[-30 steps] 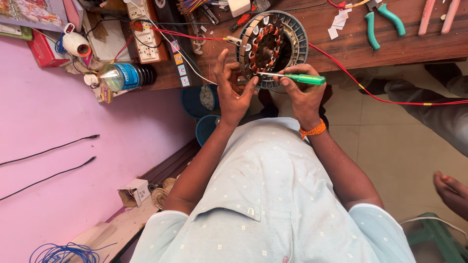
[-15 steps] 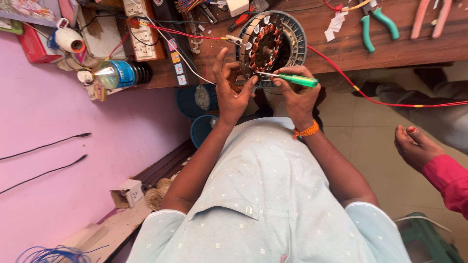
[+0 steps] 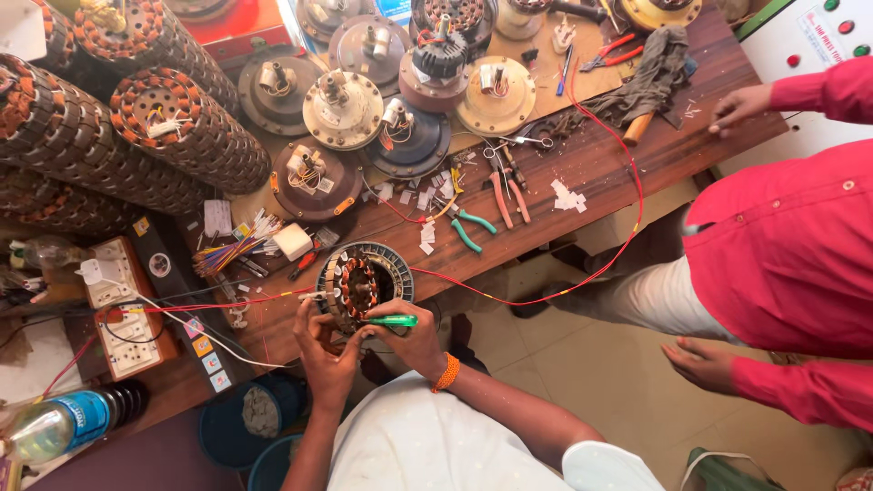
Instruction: The person works on an electric motor stator at a cluttered workbench, using a green-handled screwdriver to work around the copper windings and using scissors to trim insulating material, pressing pieces into the stator slots by hand. At the end the person walks to a storage shelf area.
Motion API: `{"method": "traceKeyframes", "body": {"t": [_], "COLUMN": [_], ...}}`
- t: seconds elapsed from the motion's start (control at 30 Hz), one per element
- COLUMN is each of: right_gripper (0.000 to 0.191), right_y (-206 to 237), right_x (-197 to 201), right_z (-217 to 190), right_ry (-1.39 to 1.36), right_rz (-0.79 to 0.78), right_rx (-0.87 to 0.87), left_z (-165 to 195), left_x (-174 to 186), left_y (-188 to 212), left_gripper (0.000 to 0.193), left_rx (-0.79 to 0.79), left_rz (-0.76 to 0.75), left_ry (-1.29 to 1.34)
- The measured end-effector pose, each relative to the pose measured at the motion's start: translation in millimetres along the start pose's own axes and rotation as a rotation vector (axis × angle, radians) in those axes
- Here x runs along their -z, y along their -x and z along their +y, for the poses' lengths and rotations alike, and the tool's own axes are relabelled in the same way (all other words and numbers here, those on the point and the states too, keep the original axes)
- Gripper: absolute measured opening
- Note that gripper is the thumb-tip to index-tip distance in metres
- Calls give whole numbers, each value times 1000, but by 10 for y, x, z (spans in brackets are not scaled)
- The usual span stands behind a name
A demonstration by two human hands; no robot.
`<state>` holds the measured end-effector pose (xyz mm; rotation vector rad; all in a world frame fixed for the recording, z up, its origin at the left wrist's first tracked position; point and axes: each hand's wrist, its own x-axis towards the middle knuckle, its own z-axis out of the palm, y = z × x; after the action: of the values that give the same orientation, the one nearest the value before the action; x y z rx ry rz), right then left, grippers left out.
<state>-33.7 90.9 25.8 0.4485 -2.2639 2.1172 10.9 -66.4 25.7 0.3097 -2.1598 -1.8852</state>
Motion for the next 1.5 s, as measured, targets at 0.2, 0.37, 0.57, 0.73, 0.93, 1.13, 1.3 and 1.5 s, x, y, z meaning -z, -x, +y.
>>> {"method": "traceKeyframes", "body": {"t": [0.2, 0.37, 0.57, 0.73, 0.93, 1.13, 1.3, 1.5], "right_gripper": [51, 26, 34, 33, 32, 31, 31, 24], "right_y": [293, 416, 333, 392, 349, 262, 165, 9], "right_x": [40, 173, -5, -203, -400, -657, -854, -1105], "right_z": [600, 691, 351, 340, 321, 224, 193, 95], "right_ry": [48, -615, -679, -708, -662, -449, -358, -418], "right_rz": [232, 154, 124, 91, 109, 64, 59, 11], "right_rx": [20, -224, -213, -223, -262, -247, -207, -237], "left_z": [-441, -642, -410, -349, -345, -299, -334, -403], "left_x": [160, 138, 404, 493, 693, 994, 1169, 1360], "left_y": [75, 180, 144, 180, 188, 104, 40, -21], "left_gripper": [62, 98, 89, 88, 90, 90, 89, 89], "left_rx": [-13, -113, -62, -44, 27, 57, 27, 20], "left_rz": [39, -62, -225, -234, -206, -213, -215, -197], "left_ry": [-243, 83, 51, 100, 111, 72, 10, -15]}}
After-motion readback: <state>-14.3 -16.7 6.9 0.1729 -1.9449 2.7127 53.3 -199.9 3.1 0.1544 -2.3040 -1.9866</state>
